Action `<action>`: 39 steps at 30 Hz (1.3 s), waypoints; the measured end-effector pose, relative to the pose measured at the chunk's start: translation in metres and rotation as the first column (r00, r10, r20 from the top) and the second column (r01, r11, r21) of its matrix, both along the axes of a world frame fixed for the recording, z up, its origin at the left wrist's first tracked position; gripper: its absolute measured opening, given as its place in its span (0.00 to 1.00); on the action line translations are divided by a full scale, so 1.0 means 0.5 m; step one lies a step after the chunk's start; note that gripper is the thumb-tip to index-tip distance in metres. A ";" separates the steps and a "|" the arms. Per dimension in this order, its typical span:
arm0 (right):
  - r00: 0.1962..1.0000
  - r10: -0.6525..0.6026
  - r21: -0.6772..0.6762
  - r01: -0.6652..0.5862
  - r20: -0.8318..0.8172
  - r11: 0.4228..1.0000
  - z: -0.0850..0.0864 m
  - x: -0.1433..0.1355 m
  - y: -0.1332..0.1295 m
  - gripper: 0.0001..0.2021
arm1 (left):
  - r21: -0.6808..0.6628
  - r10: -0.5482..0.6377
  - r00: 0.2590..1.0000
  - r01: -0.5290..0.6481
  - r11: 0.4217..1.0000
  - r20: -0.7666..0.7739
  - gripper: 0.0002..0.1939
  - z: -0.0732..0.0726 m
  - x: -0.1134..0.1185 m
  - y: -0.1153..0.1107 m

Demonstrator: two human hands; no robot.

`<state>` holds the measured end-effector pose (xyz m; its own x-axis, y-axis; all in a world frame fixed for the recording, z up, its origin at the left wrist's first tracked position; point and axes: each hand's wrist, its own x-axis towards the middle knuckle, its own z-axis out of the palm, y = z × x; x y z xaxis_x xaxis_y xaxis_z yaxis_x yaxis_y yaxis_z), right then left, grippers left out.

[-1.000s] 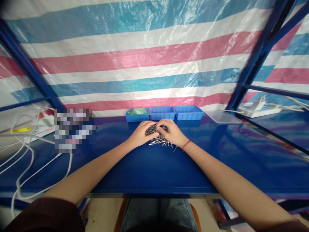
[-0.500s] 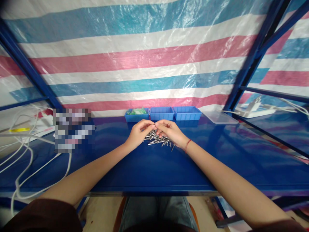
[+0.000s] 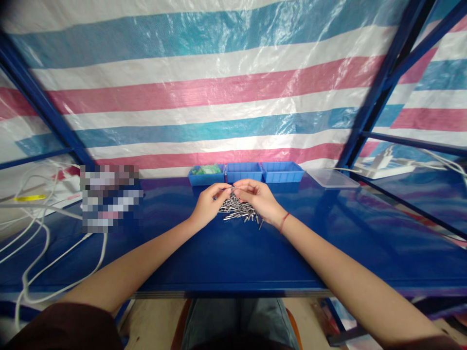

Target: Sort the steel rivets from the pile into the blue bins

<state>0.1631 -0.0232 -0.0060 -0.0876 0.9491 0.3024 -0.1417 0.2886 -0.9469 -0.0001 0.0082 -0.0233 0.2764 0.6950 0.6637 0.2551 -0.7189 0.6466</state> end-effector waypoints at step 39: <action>0.578 -0.310 0.443 -0.100 0.755 0.891 0.003 -0.019 0.027 0.13 | 0.158 -0.031 0.904 0.109 0.981 -0.427 0.07 0.037 -0.066 0.043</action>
<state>0.1538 -0.0098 -0.0046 -0.3906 0.7726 0.5005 0.6564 0.6149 -0.4370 -0.0332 0.0299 -0.0046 0.6002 0.5477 0.5829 0.4205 -0.8360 0.3526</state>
